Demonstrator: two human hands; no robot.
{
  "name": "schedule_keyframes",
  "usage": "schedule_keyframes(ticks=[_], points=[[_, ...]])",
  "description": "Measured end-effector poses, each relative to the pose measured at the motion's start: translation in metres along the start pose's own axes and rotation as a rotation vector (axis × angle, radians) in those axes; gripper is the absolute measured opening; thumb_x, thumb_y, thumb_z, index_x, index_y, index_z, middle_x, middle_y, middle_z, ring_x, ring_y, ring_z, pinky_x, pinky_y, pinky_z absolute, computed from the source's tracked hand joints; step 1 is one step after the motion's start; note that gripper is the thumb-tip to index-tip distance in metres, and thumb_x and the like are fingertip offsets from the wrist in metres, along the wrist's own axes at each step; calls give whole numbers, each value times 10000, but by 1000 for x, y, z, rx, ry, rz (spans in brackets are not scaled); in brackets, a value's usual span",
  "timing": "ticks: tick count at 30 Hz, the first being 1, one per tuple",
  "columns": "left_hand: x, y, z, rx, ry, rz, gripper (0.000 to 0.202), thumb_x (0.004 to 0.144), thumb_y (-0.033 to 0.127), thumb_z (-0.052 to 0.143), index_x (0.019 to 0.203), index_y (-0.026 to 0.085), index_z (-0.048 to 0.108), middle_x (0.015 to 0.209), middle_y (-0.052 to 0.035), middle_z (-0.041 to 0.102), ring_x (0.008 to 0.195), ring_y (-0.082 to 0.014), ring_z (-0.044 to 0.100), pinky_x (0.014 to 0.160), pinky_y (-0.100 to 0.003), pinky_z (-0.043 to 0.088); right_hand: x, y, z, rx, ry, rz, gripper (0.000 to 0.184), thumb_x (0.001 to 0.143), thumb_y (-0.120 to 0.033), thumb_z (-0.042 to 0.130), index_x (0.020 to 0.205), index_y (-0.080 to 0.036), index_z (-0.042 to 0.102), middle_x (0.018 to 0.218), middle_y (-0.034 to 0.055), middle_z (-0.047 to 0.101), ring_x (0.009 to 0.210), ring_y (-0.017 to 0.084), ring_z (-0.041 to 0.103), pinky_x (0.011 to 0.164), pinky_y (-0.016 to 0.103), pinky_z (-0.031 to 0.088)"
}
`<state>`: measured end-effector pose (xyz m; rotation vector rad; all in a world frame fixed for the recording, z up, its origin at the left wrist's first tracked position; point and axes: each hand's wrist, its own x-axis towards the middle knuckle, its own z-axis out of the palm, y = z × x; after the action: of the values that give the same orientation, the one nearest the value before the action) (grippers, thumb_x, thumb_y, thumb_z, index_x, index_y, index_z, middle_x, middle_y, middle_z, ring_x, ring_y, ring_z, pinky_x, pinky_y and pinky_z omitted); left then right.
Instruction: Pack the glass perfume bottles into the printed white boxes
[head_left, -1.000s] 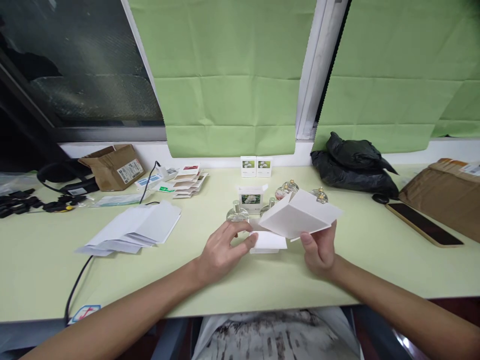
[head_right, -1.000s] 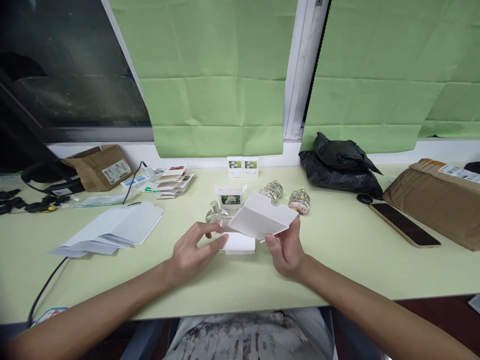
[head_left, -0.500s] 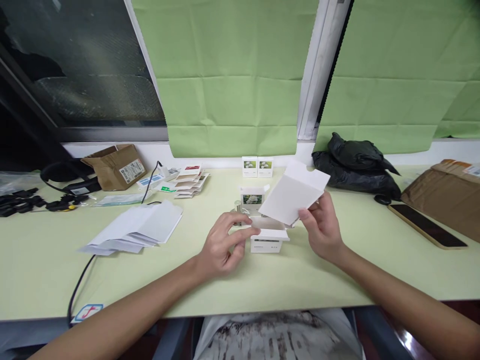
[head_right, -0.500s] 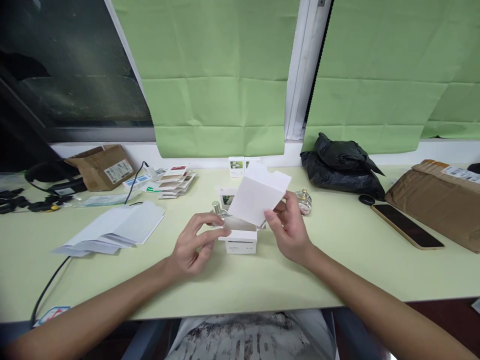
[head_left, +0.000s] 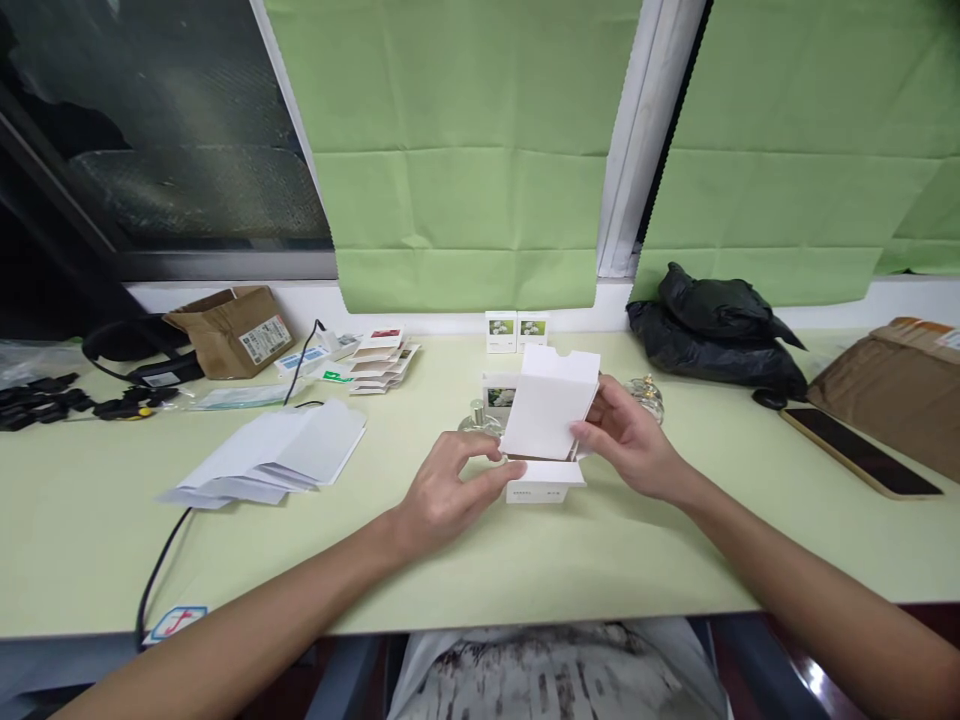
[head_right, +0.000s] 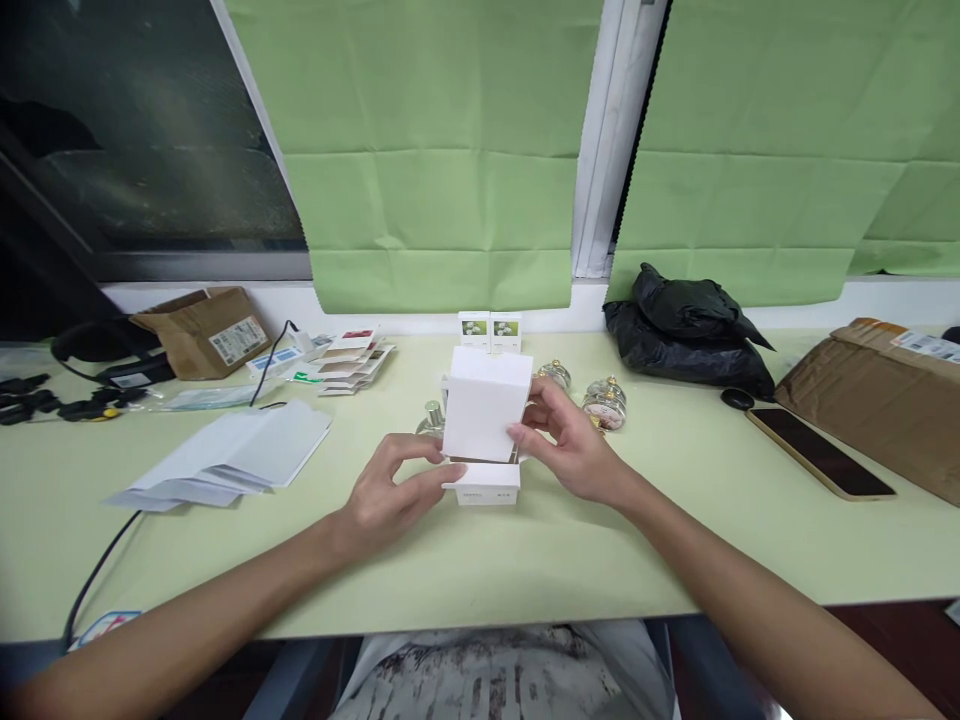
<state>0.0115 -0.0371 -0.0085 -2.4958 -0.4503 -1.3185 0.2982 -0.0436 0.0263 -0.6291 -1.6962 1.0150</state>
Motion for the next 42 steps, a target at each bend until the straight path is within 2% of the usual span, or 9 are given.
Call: schedule_keyframes(ticks=[6,10,16,24,27,30,33,37,42], points=[[1,1,-2,31,-12,16,477,904,-2,704,1308,252,711,1151,-71,659,1098,-216,679,884,-353,603,-5,0,-3,-146,-5,-53,527,1018,-350,712,1500,-325,501,1397,94,624,1245,255,656,1042,420,601],[-1,1,0,6,-16,-27,486,922,34,702,1333,293,700,1196,-65,645,1112,-209,684,913,-345,621,-2,-8,-5,-208,-5,-88,586,1016,-334,707,1544,-348,452,1438,95,577,1271,255,631,1034,416,613],[-3,0,2,-47,-35,-33,513,926,27,699,1372,280,672,1240,-87,632,1160,-208,671,936,-344,624,1,-19,-7,-247,-35,-103,630,1036,-344,670,1599,-361,386,1468,105,563,1251,261,631,1002,412,630],[2,2,5,-92,-82,-24,521,922,91,763,1402,242,626,1323,-146,648,1296,-276,631,1021,-472,622,-2,-16,-10,-253,-7,-86,620,1049,-351,640,1606,-372,369,1468,104,542,1303,273,605,882,337,653],[1,2,8,-135,-88,-37,516,944,90,736,1418,242,602,1340,-155,639,1377,-295,610,1060,-487,619,-3,-15,-10,-269,1,-89,627,1044,-368,645,1610,-359,377,1488,111,544,1323,290,600,916,364,651],[2,3,10,-170,-76,-49,511,946,75,727,1419,211,587,1323,-160,655,1338,-269,649,1052,-439,630,-3,-17,-10,-285,0,-113,637,1041,-355,654,1619,-355,386,1500,104,552,1338,290,598,1005,399,623],[4,3,11,-197,-41,-61,539,931,86,755,1421,191,556,1293,-158,690,1302,-261,672,1040,-437,632,-3,-21,-12,-277,-14,-121,651,1033,-338,674,1622,-357,397,1505,95,560,1345,289,598,1067,424,590],[5,1,9,-167,-46,-36,459,945,74,730,1359,207,581,1283,-157,685,1283,-258,681,980,-424,650,-2,-26,-18,-263,-51,-67,638,1010,-341,716,1588,-356,447,1455,93,598,1244,276,652,1037,439,611],[3,0,9,-162,-60,-15,415,955,41,694,1332,187,598,1302,-168,673,1286,-250,676,973,-403,651,-3,-23,-25,-210,-69,-38,504,985,-345,758,1451,-330,567,1338,77,647,1127,247,691,987,430,640]])
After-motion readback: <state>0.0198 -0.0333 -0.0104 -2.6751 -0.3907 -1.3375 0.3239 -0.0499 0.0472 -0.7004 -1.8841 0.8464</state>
